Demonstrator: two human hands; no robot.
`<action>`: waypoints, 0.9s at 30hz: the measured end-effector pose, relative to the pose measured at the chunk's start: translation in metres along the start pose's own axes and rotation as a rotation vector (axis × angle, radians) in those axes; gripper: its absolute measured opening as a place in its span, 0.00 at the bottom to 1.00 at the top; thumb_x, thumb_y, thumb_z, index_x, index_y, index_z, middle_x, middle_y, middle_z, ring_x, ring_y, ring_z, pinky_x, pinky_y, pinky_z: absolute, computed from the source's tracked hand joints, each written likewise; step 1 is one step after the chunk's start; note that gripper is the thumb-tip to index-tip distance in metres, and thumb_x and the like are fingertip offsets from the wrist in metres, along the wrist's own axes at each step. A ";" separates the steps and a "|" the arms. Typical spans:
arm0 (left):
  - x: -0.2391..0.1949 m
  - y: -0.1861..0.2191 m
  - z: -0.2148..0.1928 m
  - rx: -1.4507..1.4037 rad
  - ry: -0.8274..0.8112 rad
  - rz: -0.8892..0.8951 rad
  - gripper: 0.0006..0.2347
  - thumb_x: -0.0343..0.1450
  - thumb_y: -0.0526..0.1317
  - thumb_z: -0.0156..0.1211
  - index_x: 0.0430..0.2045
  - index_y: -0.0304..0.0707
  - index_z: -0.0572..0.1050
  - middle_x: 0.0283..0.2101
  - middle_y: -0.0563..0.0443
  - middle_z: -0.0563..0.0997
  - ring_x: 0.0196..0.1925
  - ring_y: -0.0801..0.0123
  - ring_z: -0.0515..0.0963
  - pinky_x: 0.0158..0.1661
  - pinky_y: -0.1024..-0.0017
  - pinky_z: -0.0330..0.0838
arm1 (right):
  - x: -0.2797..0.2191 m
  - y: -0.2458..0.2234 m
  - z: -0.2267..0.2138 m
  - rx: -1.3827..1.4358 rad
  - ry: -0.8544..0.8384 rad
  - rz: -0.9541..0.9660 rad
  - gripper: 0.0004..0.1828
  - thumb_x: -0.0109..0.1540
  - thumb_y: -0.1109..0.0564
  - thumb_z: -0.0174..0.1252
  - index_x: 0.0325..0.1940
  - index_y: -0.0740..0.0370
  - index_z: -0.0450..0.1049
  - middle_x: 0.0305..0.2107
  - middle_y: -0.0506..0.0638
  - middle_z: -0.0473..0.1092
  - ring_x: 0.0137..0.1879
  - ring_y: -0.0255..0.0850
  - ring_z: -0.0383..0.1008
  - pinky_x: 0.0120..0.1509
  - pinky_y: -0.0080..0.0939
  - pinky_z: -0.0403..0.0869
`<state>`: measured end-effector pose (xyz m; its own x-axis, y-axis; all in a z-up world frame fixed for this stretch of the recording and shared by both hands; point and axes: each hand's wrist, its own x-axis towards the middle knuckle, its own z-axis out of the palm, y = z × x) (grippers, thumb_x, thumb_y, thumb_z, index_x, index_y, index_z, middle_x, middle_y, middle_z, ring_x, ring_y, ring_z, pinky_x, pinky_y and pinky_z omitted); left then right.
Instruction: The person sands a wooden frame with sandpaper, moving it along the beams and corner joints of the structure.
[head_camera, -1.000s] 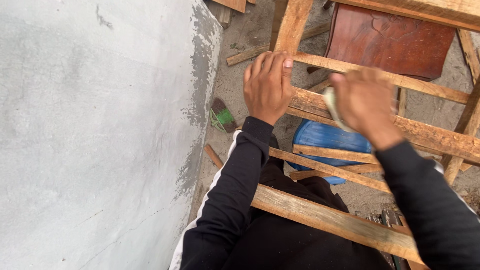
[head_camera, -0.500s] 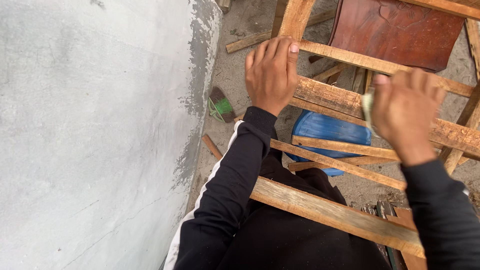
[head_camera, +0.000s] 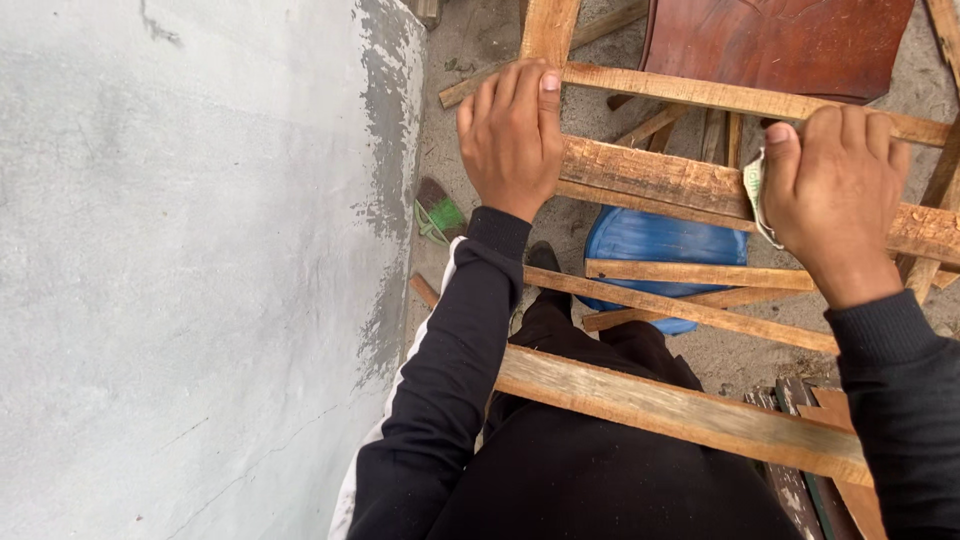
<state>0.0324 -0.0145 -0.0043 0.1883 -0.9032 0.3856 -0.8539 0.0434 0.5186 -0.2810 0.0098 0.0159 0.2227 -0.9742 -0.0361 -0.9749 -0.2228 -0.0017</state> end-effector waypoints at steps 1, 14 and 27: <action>0.003 -0.001 0.000 0.014 -0.006 -0.001 0.21 0.82 0.51 0.34 0.42 0.47 0.81 0.47 0.57 0.85 0.52 0.66 0.81 0.61 0.61 0.65 | 0.002 -0.001 -0.002 0.000 0.006 -0.015 0.28 0.81 0.41 0.35 0.34 0.57 0.66 0.33 0.51 0.64 0.41 0.44 0.61 0.59 0.50 0.65; 0.005 0.003 0.000 0.030 -0.010 -0.008 0.20 0.81 0.51 0.36 0.41 0.46 0.81 0.47 0.56 0.85 0.52 0.64 0.81 0.61 0.58 0.66 | 0.064 -0.056 -0.046 0.241 -0.504 -0.041 0.43 0.74 0.35 0.22 0.43 0.66 0.78 0.52 0.66 0.71 0.67 0.57 0.65 0.76 0.66 0.57; 0.001 -0.007 0.004 0.026 -0.019 0.003 0.19 0.82 0.50 0.36 0.43 0.47 0.80 0.49 0.56 0.84 0.53 0.64 0.81 0.61 0.58 0.66 | 0.051 -0.068 -0.044 0.199 -0.420 0.039 0.39 0.77 0.34 0.25 0.31 0.59 0.70 0.39 0.56 0.74 0.52 0.50 0.73 0.52 0.57 0.73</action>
<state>0.0368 -0.0176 -0.0103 0.1768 -0.9112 0.3722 -0.8667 0.0351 0.4976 -0.2031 -0.0266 0.0577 0.2041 -0.8739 -0.4413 -0.9738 -0.1351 -0.1827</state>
